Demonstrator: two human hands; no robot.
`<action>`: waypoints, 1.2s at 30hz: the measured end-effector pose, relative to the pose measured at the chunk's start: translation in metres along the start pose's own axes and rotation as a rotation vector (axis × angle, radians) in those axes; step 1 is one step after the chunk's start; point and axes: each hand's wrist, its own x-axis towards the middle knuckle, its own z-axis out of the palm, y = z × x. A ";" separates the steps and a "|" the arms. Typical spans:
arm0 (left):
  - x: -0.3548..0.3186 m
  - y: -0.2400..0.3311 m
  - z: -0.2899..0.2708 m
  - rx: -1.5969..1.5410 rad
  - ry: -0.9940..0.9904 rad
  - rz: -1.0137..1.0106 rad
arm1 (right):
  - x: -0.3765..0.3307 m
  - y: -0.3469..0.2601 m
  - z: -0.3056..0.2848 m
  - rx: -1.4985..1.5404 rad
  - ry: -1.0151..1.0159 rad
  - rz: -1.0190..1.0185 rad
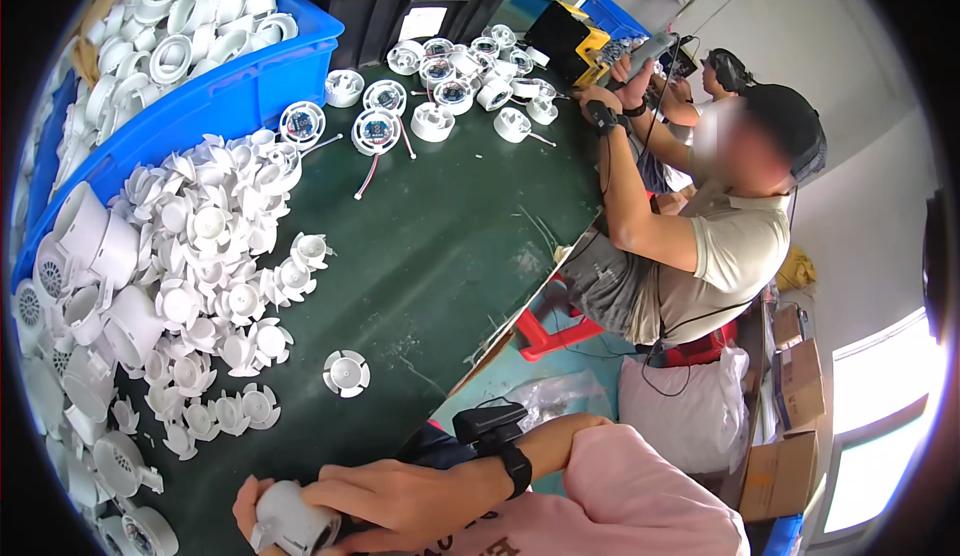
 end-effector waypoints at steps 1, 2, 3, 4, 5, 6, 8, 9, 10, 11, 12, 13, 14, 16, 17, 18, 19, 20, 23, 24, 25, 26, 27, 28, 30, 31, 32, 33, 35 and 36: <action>-0.003 -0.005 -0.004 0.122 -0.015 -0.040 | -0.001 -0.002 -0.006 0.006 -0.002 -0.002; -0.006 -0.006 -0.011 0.133 -0.007 -0.047 | -0.001 -0.001 -0.015 0.013 -0.072 -0.013; -0.009 -0.006 -0.022 0.001 0.035 -0.142 | 0.000 0.001 -0.025 0.023 -0.147 -0.030; -0.011 -0.006 -0.034 -0.133 0.081 -0.233 | -0.001 0.002 -0.042 -0.067 -0.071 0.014; -0.012 -0.010 -0.048 -0.169 0.246 -0.243 | -0.001 0.001 -0.062 -0.153 0.006 0.059; -0.015 -0.004 -0.062 -0.096 0.386 -0.284 | 0.005 0.004 -0.086 -0.282 0.079 0.127; -0.028 -0.016 -0.097 0.204 0.522 -0.311 | 0.007 0.018 -0.136 -0.494 0.281 0.205; -0.031 -0.021 -0.111 0.216 0.522 -0.343 | 0.007 0.026 -0.159 -0.556 0.404 0.244; -0.034 -0.022 -0.117 0.278 0.530 -0.389 | 0.014 0.035 -0.180 -0.707 0.464 0.212; -0.037 -0.023 -0.123 0.345 0.537 -0.438 | 0.024 0.046 -0.198 -0.851 0.524 0.180; -0.040 -0.025 -0.130 0.356 0.543 -0.448 | 0.037 0.057 -0.213 -0.979 0.555 0.175; -0.040 -0.030 -0.136 0.315 0.580 -0.506 | 0.047 0.065 -0.231 -1.116 0.588 0.170; -0.038 -0.039 -0.146 0.280 0.620 -0.558 | 0.055 0.076 -0.249 -1.221 0.610 0.134; -0.053 -0.133 -0.210 0.242 0.628 -0.334 | 0.066 0.105 -0.281 -1.359 0.607 0.165; -0.055 -0.121 -0.213 0.247 0.638 -0.325 | 0.077 0.119 -0.290 -1.365 0.573 0.223; -0.056 -0.110 -0.216 0.269 0.651 -0.386 | 0.085 0.131 -0.299 -1.364 0.538 0.251; -0.054 -0.098 -0.218 0.280 0.605 -0.389 | 0.092 0.142 -0.301 -1.371 0.498 0.282; -0.053 -0.105 -0.225 0.330 0.661 -0.396 | 0.095 0.136 -0.300 -1.356 0.481 0.338; -0.043 -0.102 -0.234 0.344 0.658 -0.430 | 0.083 0.123 -0.300 -1.399 0.434 0.310; -0.040 -0.101 -0.235 0.300 0.607 -0.447 | 0.078 0.117 -0.294 -1.412 0.458 0.251; -0.037 -0.102 -0.234 0.301 0.609 -0.467 | 0.070 0.109 -0.287 -1.425 0.482 0.193; -0.036 -0.097 -0.235 0.343 0.639 -0.474 | 0.067 0.095 -0.272 -1.335 0.548 0.254; -0.035 -0.097 -0.235 0.380 0.661 -0.480 | 0.061 0.080 -0.256 -1.363 0.590 0.211; -0.035 -0.104 -0.237 0.362 0.704 -0.449 | 0.052 0.065 -0.243 -1.337 0.578 0.088; -0.041 -0.103 -0.239 0.230 0.646 -0.428 | 0.035 0.038 -0.211 -0.871 0.461 0.197; -0.043 -0.104 -0.240 0.083 0.576 -0.386 | 0.027 0.020 -0.181 -0.439 0.446 0.323; -0.042 -0.104 -0.235 0.100 0.609 -0.376 | 0.018 0.023 -0.162 -0.392 0.419 0.104; -0.043 -0.104 -0.234 0.103 0.610 -0.385 | 0.016 0.012 -0.135 -0.304 0.379 0.130; -0.040 -0.105 -0.229 0.121 0.621 -0.370 | 0.007 0.021 -0.109 0.074 0.231 0.056; -0.038 -0.103 -0.227 0.122 0.613 -0.374 | 0.009 0.033 -0.100 -0.041 0.135 -0.026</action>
